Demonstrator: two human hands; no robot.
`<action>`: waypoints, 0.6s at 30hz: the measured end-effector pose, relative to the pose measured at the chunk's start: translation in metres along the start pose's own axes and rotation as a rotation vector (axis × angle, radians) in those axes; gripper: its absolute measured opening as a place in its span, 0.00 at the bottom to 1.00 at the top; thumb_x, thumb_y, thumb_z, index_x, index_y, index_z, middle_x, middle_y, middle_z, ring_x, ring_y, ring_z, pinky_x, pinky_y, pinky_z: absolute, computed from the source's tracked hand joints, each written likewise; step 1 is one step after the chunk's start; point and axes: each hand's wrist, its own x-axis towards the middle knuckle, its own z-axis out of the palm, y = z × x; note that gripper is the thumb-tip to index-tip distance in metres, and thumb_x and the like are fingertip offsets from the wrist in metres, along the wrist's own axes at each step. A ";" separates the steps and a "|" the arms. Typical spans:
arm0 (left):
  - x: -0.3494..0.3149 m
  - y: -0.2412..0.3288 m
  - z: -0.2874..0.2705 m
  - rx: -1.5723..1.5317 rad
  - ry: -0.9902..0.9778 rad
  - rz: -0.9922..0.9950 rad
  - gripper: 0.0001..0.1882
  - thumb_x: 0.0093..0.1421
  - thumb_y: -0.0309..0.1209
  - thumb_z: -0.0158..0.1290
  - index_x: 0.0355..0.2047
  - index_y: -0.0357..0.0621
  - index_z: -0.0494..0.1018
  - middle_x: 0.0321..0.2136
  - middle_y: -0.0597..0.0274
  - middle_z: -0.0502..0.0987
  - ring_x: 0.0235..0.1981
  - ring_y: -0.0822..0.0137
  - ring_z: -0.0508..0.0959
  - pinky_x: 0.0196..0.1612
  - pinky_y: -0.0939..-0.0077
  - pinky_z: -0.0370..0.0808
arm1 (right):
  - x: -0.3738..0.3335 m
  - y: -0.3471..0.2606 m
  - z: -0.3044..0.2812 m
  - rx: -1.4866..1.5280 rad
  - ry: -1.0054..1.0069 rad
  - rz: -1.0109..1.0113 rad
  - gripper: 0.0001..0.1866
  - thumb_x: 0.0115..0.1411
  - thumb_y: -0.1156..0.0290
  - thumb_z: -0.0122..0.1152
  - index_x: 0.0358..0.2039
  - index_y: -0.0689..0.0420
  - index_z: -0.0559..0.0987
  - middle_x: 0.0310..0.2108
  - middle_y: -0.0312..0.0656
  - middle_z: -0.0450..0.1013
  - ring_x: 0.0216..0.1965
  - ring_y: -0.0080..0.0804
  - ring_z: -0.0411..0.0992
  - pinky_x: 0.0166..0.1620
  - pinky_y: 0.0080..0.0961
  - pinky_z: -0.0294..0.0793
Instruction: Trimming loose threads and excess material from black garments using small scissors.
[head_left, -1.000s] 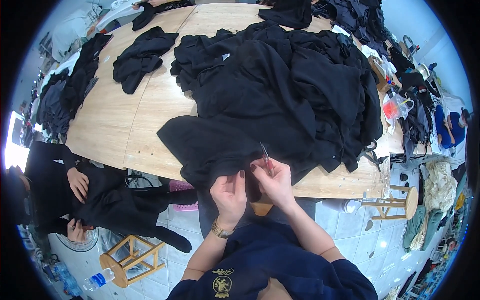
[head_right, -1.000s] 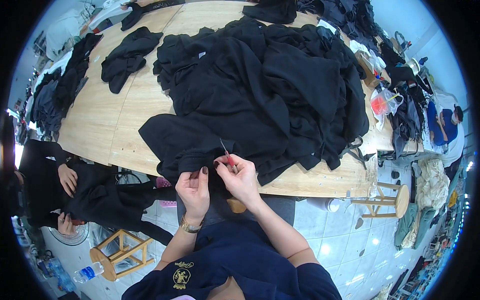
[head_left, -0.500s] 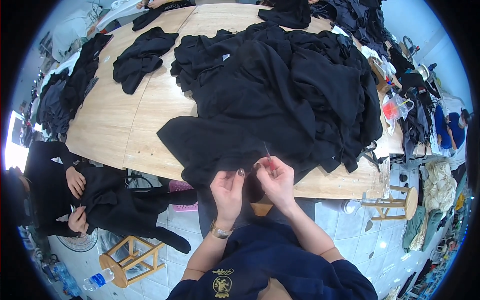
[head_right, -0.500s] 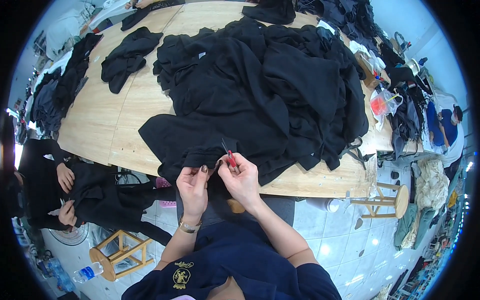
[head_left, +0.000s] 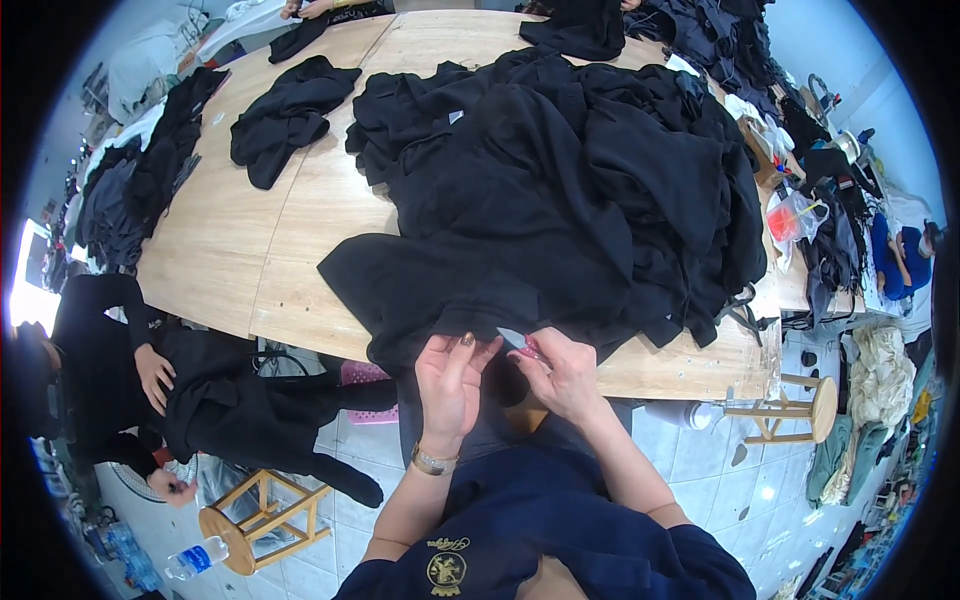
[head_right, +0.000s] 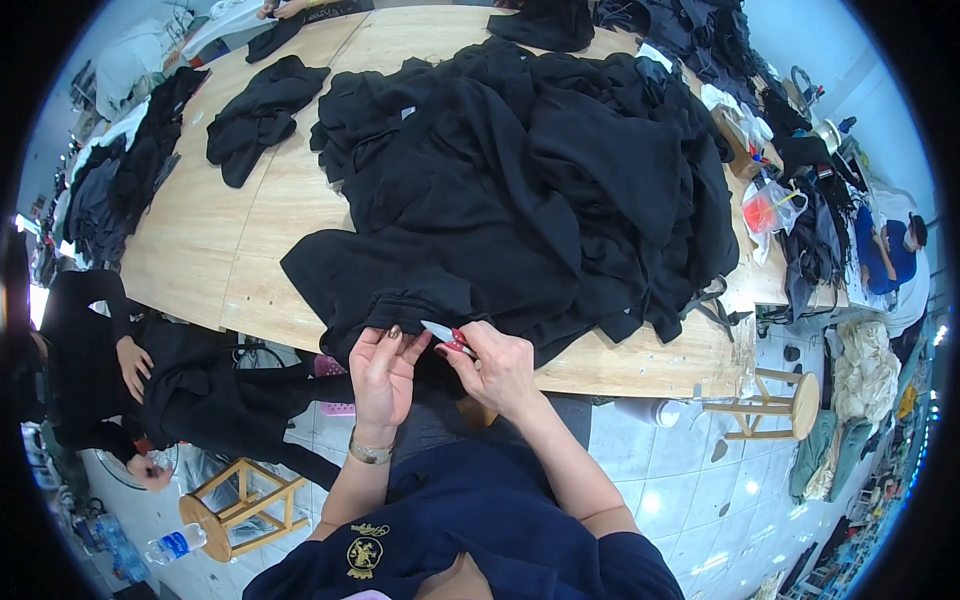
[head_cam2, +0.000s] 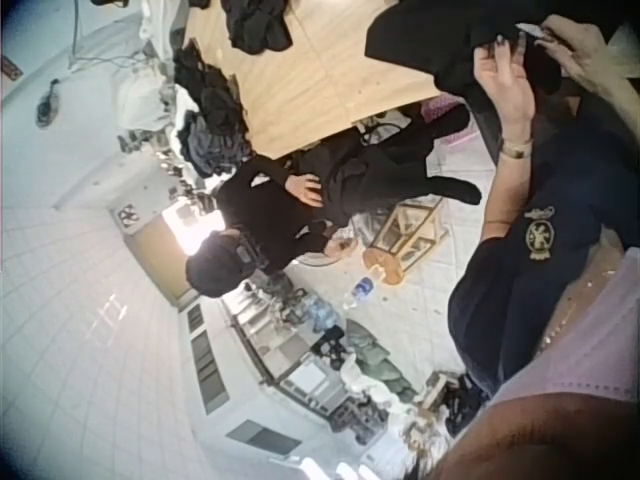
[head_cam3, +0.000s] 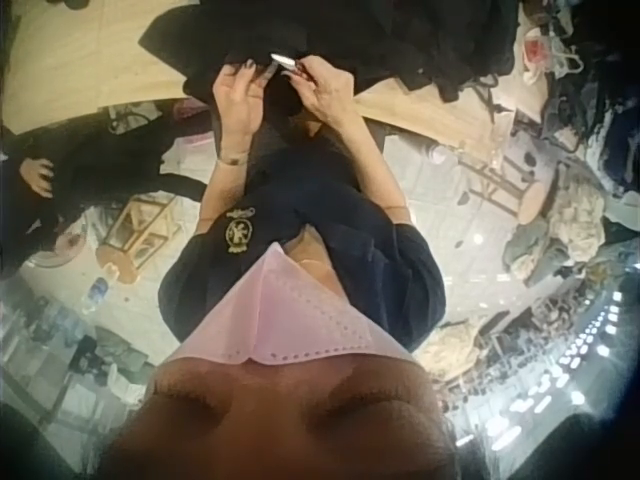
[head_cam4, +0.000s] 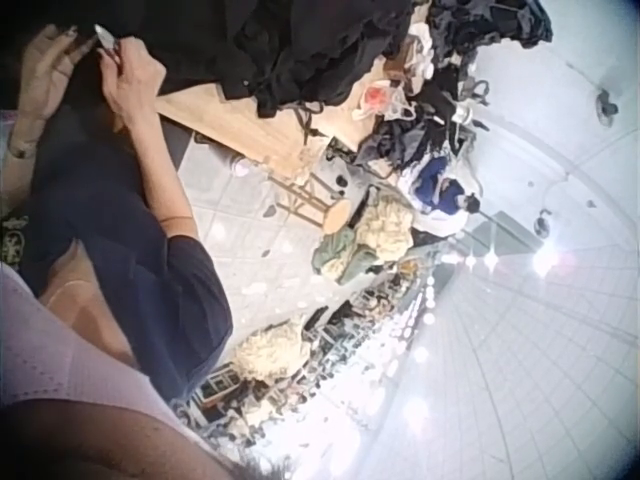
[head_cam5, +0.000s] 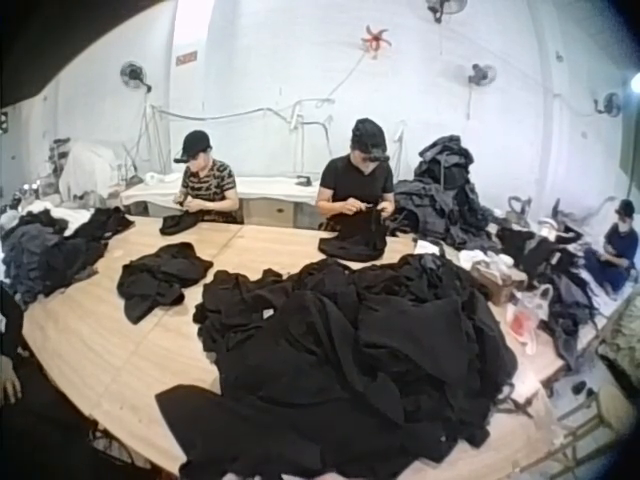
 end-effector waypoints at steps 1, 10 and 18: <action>0.000 0.000 -0.001 0.004 0.009 0.001 0.06 0.60 0.21 0.46 0.38 0.36 0.69 0.34 0.57 0.75 0.38 0.66 0.76 0.47 0.68 0.74 | 0.001 0.000 0.001 -0.035 0.007 -0.036 0.13 0.50 0.62 0.63 0.24 0.58 0.71 0.19 0.40 0.68 0.17 0.36 0.68 0.19 0.26 0.64; -0.002 -0.007 -0.010 0.169 -0.045 0.119 0.07 0.60 0.20 0.44 0.39 0.34 0.69 0.35 0.57 0.74 0.38 0.69 0.76 0.47 0.69 0.74 | 0.005 -0.006 -0.001 -0.070 -0.049 -0.039 0.11 0.48 0.68 0.64 0.25 0.61 0.73 0.20 0.44 0.70 0.19 0.40 0.70 0.22 0.27 0.67; -0.001 -0.005 -0.005 0.291 -0.022 0.191 0.06 0.59 0.20 0.47 0.37 0.32 0.69 0.36 0.56 0.74 0.38 0.70 0.75 0.47 0.73 0.74 | 0.005 -0.001 -0.001 -0.056 0.015 -0.047 0.14 0.51 0.62 0.63 0.22 0.57 0.70 0.18 0.39 0.67 0.15 0.35 0.68 0.19 0.26 0.64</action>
